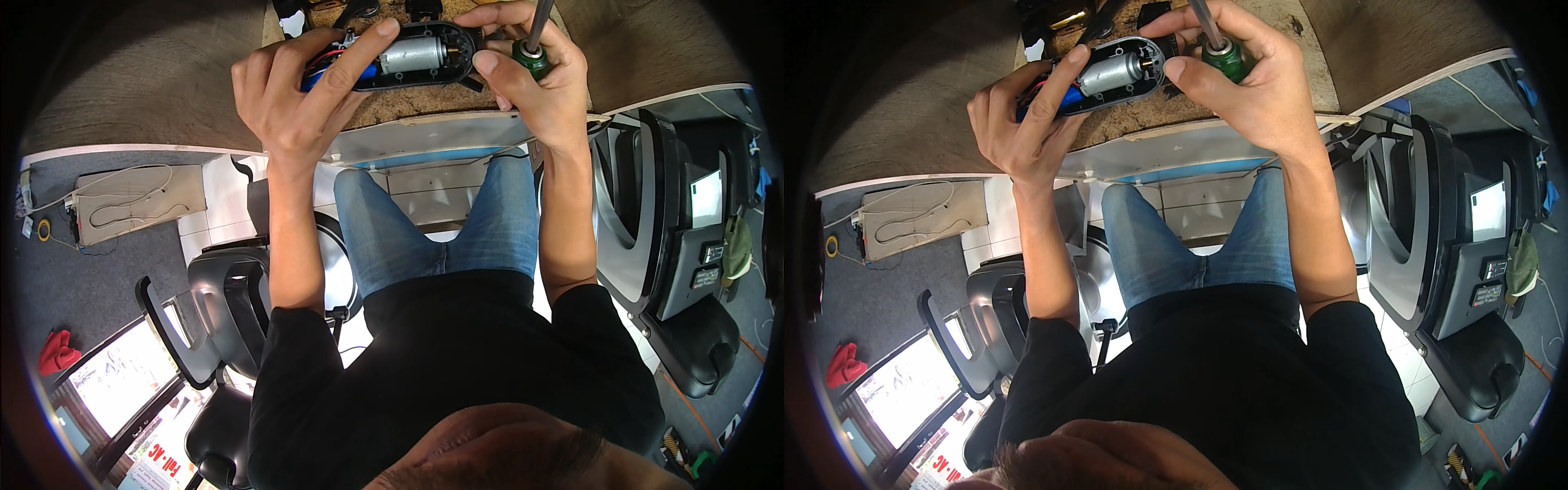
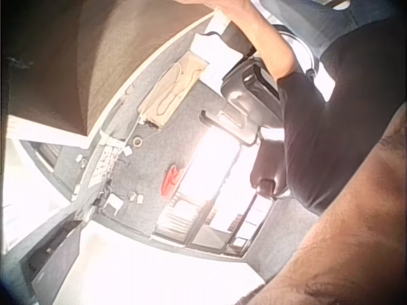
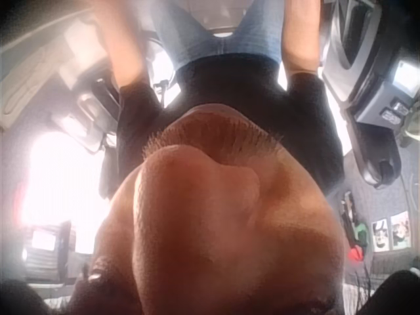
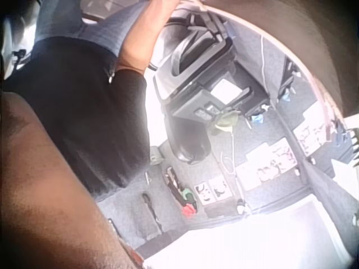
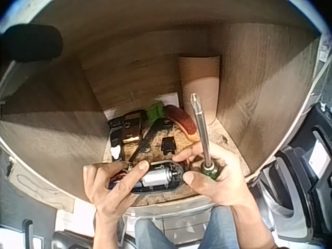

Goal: The person disassembles a hair clipper by removing the blade and opening the housing using a screwdriver, then adjusts the internal wiring and battery.

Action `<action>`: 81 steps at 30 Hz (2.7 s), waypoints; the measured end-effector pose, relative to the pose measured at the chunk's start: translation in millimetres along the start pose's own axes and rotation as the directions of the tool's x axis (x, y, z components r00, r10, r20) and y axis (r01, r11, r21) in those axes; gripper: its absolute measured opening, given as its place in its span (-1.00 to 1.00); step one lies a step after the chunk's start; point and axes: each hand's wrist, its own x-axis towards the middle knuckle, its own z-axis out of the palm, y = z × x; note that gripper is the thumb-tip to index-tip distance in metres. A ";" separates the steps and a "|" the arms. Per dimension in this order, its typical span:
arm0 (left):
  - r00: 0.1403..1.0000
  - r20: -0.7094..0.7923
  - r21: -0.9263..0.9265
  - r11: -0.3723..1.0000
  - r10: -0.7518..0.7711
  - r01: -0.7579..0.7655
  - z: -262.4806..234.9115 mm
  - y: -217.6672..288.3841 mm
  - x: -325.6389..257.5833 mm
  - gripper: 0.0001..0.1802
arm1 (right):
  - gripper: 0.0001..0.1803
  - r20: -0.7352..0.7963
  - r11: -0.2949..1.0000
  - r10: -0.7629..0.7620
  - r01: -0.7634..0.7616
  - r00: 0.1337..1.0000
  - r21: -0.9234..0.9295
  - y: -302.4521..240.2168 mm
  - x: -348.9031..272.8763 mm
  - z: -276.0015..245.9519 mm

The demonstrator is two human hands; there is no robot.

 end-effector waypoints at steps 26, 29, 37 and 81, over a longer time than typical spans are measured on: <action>0.999 0.032 -0.037 0.999 -0.004 0.006 -1.6 -1.2 1.1 -0.28 | -0.70 -0.004 0.998 0.053 -0.053 0.999 -0.017 -9.6 1.5 4.5; 0.999 0.032 -0.038 0.999 -0.005 0.006 -1.2 -1.2 0.6 -0.28 | -0.70 -0.008 0.998 0.052 -0.053 0.999 -0.032 -10.0 1.6 5.0; 1.000 0.023 -0.037 0.999 0.003 -0.002 0.0 -2.4 -0.7 -0.29 | -0.70 -0.010 0.992 0.074 -0.075 0.997 -0.097 -14.1 1.7 3.4; 0.999 0.046 -0.048 0.999 -0.009 0.011 -2.1 -1.2 1.6 -0.30 | -0.69 0.003 0.999 0.036 -0.036 0.999 -0.034 -11.7 2.1 4.2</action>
